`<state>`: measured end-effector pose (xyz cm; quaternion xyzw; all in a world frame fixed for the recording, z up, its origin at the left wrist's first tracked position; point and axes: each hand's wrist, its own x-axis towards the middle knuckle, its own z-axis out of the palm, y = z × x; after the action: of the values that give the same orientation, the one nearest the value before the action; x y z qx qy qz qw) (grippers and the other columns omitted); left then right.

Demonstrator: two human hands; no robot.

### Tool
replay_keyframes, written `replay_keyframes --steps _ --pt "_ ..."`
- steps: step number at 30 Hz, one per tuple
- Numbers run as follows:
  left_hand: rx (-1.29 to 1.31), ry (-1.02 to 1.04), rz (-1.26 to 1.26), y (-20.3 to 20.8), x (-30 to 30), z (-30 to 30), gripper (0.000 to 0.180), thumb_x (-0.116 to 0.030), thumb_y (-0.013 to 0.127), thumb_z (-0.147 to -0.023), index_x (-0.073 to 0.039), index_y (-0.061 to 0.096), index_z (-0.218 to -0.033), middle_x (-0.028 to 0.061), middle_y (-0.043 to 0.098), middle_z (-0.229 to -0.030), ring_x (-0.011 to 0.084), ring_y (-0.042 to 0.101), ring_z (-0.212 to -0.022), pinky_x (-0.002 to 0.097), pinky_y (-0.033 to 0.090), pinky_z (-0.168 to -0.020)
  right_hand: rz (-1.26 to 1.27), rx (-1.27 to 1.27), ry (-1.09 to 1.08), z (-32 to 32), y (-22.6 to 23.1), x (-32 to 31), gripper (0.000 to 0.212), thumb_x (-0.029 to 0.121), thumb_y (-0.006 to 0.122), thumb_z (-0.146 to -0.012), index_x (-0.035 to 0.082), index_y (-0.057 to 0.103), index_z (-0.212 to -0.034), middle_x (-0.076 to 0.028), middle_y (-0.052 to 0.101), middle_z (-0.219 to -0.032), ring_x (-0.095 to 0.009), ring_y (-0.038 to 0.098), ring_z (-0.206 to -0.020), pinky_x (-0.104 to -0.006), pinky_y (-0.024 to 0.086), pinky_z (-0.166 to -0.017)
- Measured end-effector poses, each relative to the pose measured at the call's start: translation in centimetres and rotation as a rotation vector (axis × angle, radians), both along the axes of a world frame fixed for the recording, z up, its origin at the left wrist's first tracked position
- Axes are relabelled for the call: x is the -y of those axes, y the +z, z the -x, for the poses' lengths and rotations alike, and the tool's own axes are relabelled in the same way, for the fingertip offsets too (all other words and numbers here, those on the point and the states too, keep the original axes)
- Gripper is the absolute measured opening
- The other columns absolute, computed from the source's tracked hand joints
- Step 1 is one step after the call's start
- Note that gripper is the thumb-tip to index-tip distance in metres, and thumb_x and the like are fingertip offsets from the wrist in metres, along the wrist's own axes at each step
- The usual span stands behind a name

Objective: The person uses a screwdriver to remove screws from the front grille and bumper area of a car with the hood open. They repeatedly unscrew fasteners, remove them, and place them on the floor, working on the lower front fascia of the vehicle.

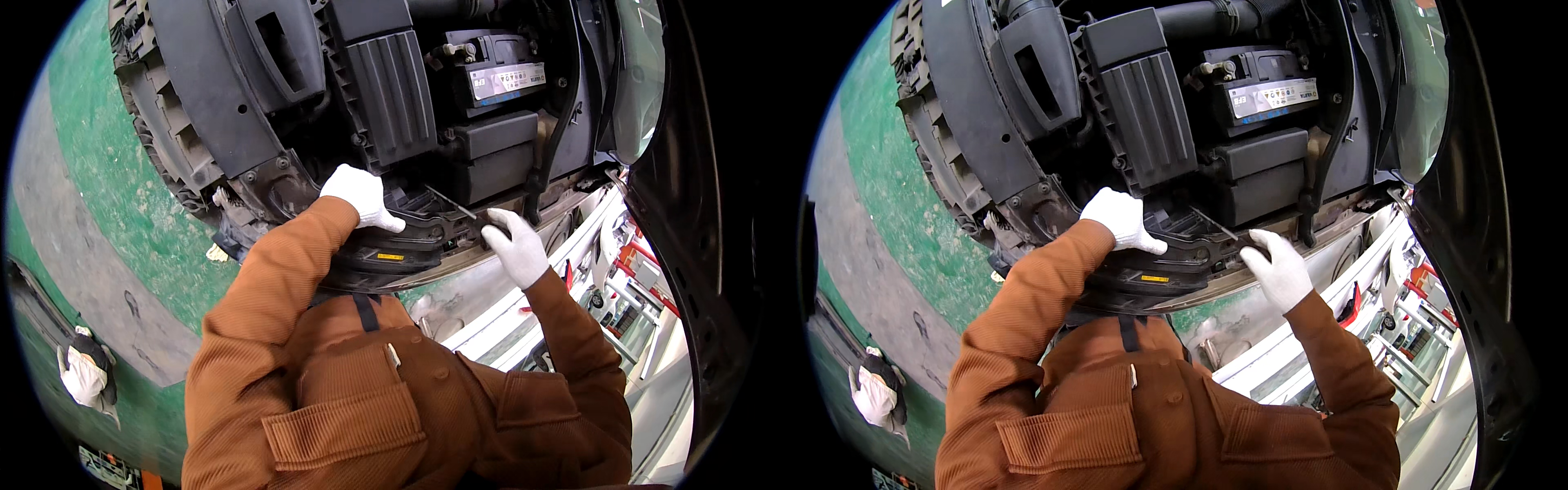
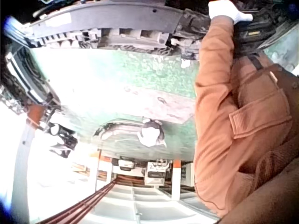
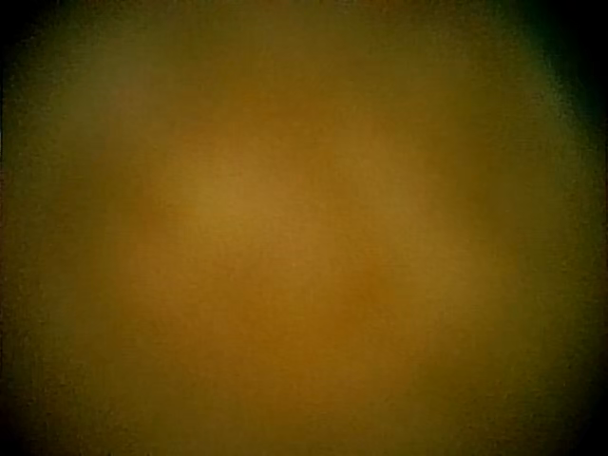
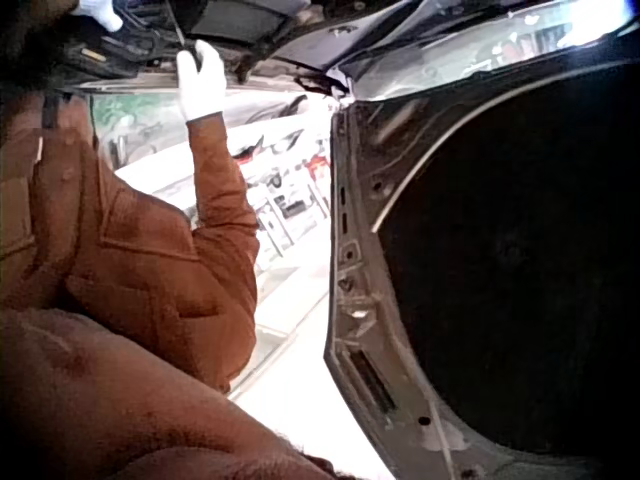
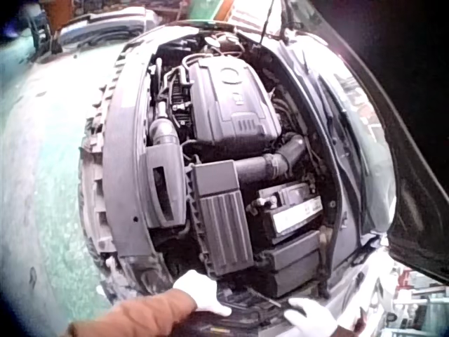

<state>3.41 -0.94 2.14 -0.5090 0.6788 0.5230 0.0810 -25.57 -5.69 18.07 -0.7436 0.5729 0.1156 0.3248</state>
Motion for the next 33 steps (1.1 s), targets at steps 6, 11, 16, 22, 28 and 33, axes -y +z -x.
replay_keyframes --steps 6,11,16,22,28,33 --pt "-0.007 -0.008 -0.021 -0.1 0.3 -0.4 0.095 -0.088 0.067 -0.072 0.001 0.081 -0.1 0.0188 0.079 -0.093 0.0314 0.078 -0.09 0.0376 0.055 -0.089 -0.047 -0.084 -0.155 -2.5 1.4 -0.4 0.043 0.022 0.068 -0.101 -0.001 0.063 -0.136 -0.022 0.074 -0.108 -0.036 0.071 -0.1 -0.0424 0.055 -0.094" --pt "-0.015 0.004 0.017 -0.3 0.1 -0.3 0.092 -0.088 0.067 -0.072 0.0 0.082 -0.096 0.0175 0.079 -0.089 0.0305 0.078 -0.086 0.0377 0.056 -0.085 0.182 -0.067 0.199 -2.6 1.4 -0.2 0.037 0.024 0.064 -0.104 0.001 0.065 -0.133 -0.019 0.073 -0.102 -0.029 0.069 -0.088 -0.0412 0.055 -0.086" --pt "-0.018 0.012 0.024 -0.6 0.0 -0.3 0.092 -0.088 0.067 -0.072 -0.001 0.083 -0.094 0.0166 0.079 -0.088 0.0301 0.078 -0.083 0.0374 0.057 -0.083 -0.155 -0.096 -0.558 -2.8 1.1 0.1 0.034 0.012 0.066 -0.098 0.001 0.066 -0.13 -0.018 0.072 -0.102 -0.032 0.069 -0.104 -0.0431 0.054 -0.093" --pt "-0.011 0.005 0.019 -0.3 0.1 -0.5 0.092 -0.088 0.067 -0.073 -0.001 0.083 -0.095 0.0157 0.079 -0.088 0.0307 0.077 -0.084 0.0374 0.056 -0.083 0.208 -0.072 0.253 -2.2 0.8 -0.6 0.035 0.018 0.064 -0.101 0.001 0.066 -0.131 -0.02 0.071 -0.113 -0.038 0.067 -0.107 -0.0434 0.053 -0.098" --pt "-0.021 0.01 0.052 -0.6 -0.2 -0.2 0.091 -0.088 0.066 -0.074 -0.001 0.083 -0.094 0.0161 0.079 -0.088 0.0307 0.077 -0.085 0.0378 0.056 -0.083 0.312 0.005 0.232 -3.6 0.9 -0.8 0.03 0.015 0.065 -0.101 0.0 0.069 -0.127 -0.022 0.073 -0.108 -0.037 0.069 -0.103 -0.0435 0.054 -0.094" --pt "-0.017 0.004 0.034 -0.5 -0.2 -0.3 0.092 -0.089 0.066 -0.074 -0.001 0.082 -0.094 0.0163 0.079 -0.088 0.0309 0.077 -0.084 0.0383 0.056 -0.083 -0.239 -0.14 -0.6 -5.2 1.8 0.2 0.044 0.021 0.071 -0.098 0.001 0.064 -0.137 -0.027 0.063 -0.136 -0.037 0.063 -0.121 -0.0427 0.048 -0.107"
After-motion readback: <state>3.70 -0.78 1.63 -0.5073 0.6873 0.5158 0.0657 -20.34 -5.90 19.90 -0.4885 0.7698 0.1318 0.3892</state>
